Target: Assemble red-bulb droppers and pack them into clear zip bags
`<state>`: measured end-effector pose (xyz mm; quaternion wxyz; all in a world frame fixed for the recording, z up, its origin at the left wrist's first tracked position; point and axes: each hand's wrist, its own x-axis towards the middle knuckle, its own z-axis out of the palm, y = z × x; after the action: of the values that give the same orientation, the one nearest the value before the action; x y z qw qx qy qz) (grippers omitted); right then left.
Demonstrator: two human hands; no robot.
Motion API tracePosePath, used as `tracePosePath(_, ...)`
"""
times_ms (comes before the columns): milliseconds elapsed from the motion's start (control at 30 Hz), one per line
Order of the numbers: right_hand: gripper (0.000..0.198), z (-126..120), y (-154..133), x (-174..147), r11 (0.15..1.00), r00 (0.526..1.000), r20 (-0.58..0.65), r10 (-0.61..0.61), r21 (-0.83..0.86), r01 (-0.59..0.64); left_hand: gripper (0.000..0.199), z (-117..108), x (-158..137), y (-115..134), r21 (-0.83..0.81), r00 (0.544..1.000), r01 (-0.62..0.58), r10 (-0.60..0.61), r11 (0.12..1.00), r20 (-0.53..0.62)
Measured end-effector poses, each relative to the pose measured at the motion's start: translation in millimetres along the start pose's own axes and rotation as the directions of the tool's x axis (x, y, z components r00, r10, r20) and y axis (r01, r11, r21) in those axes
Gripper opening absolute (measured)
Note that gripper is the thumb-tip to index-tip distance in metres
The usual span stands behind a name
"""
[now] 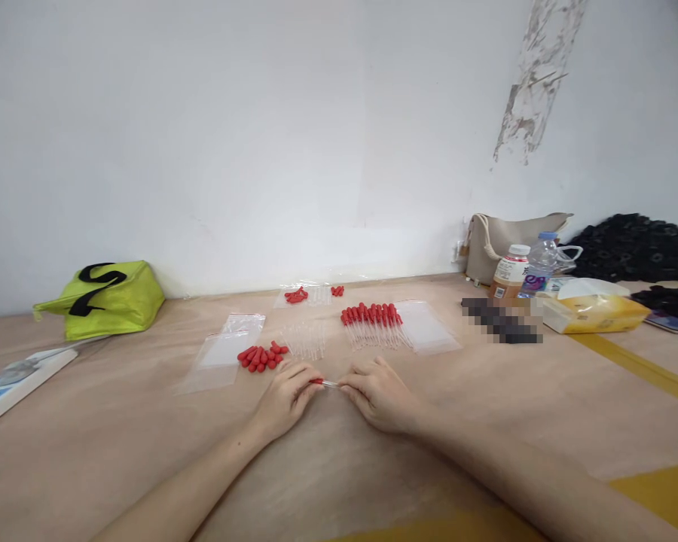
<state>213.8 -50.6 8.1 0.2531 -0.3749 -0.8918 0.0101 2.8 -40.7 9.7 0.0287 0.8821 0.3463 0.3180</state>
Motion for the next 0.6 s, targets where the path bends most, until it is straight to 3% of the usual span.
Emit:
tracePosePath(133,0.021,-1.9,5.8,-2.0,0.999,0.998,-0.064,-0.013,-0.033,0.011,0.014,0.3,-2.4,-4.8,-0.003,0.999,0.035,-0.035,0.999,-0.027)
tracePosePath(333,0.024,12.0,10.7,-4.0,0.999,0.986,-0.159,-0.043,-0.031,0.039,0.015,4.7,-4.8,1.1,-0.05,0.999,-0.036,0.036,0.998,-0.008)
tracePosePath(600,0.032,12.5,10.4,-2.7,0.996,0.998,-0.013,0.064,0.06,-0.063,0.014,3.3,-2.2,3.7,0.025,0.997,-0.074,0.074,0.997,0.007)
